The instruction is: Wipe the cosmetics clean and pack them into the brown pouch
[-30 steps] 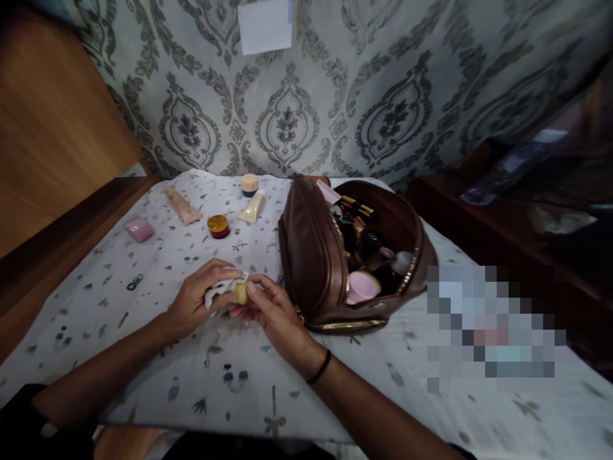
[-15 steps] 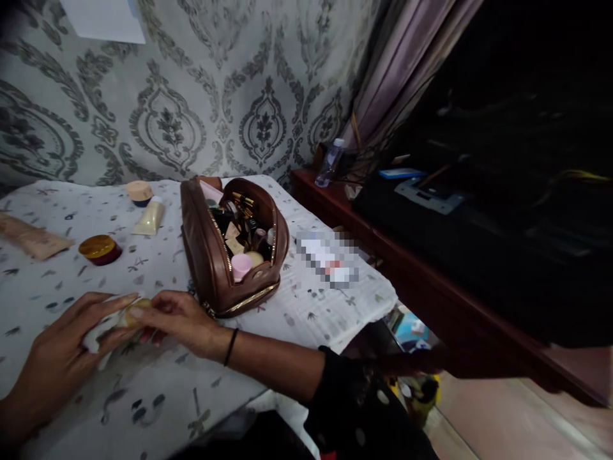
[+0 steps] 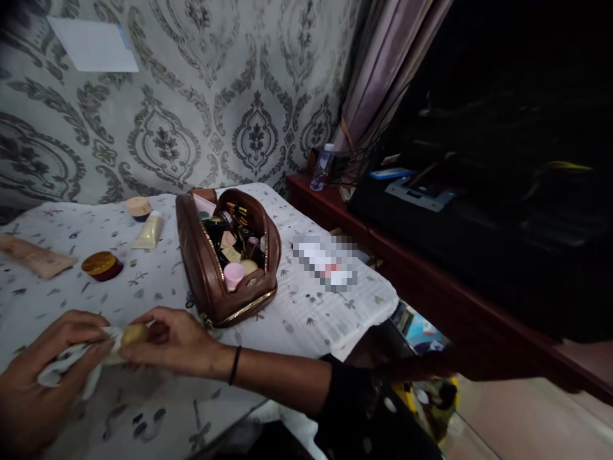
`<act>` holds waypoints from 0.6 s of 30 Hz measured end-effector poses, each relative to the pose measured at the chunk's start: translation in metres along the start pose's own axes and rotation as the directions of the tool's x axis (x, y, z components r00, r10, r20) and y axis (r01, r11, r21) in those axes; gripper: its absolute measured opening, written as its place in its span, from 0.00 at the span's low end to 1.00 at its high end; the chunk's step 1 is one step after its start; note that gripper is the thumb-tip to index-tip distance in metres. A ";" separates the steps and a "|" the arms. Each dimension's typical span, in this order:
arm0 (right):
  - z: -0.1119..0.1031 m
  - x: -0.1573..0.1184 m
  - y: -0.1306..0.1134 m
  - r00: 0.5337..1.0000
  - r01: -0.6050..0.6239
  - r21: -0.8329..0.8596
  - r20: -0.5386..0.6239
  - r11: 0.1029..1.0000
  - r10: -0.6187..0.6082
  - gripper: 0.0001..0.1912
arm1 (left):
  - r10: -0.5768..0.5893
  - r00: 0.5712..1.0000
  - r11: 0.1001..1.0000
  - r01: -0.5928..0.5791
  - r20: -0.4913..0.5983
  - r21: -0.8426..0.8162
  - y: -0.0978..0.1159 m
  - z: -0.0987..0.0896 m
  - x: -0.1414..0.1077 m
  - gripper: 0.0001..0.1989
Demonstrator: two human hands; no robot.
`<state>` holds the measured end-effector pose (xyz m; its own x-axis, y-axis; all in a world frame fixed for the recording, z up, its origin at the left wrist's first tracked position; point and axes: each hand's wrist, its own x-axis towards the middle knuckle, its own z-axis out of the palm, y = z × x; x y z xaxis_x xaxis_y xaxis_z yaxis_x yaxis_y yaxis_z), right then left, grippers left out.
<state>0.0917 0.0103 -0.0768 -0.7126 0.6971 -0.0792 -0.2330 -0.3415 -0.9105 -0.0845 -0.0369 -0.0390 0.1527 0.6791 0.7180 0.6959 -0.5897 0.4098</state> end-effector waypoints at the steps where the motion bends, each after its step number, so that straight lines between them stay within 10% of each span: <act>1: -0.001 -0.007 -0.004 0.999 0.042 -0.075 0.002 0.996 -0.042 0.31 | -0.026 1.000 0.999 0.026 0.002 -0.038 0.005 -0.002 0.004 0.09; 11: -0.038 -0.104 -0.103 0.975 0.190 -0.299 -0.055 0.935 -0.216 0.19 | 0.205 0.962 0.974 -0.219 0.183 0.059 0.055 0.022 0.050 0.17; 18: -0.075 -0.132 -0.159 0.780 0.360 -0.506 -0.298 0.784 -0.551 0.18 | 0.456 0.812 0.822 -0.541 0.364 0.179 0.076 0.062 0.074 0.26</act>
<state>0.2728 0.0197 0.0478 -0.2298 0.9195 0.3189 -0.1042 0.3025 -0.9474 0.0237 -0.0043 0.0102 0.6968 0.4417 0.5651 0.6145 -0.7740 -0.1526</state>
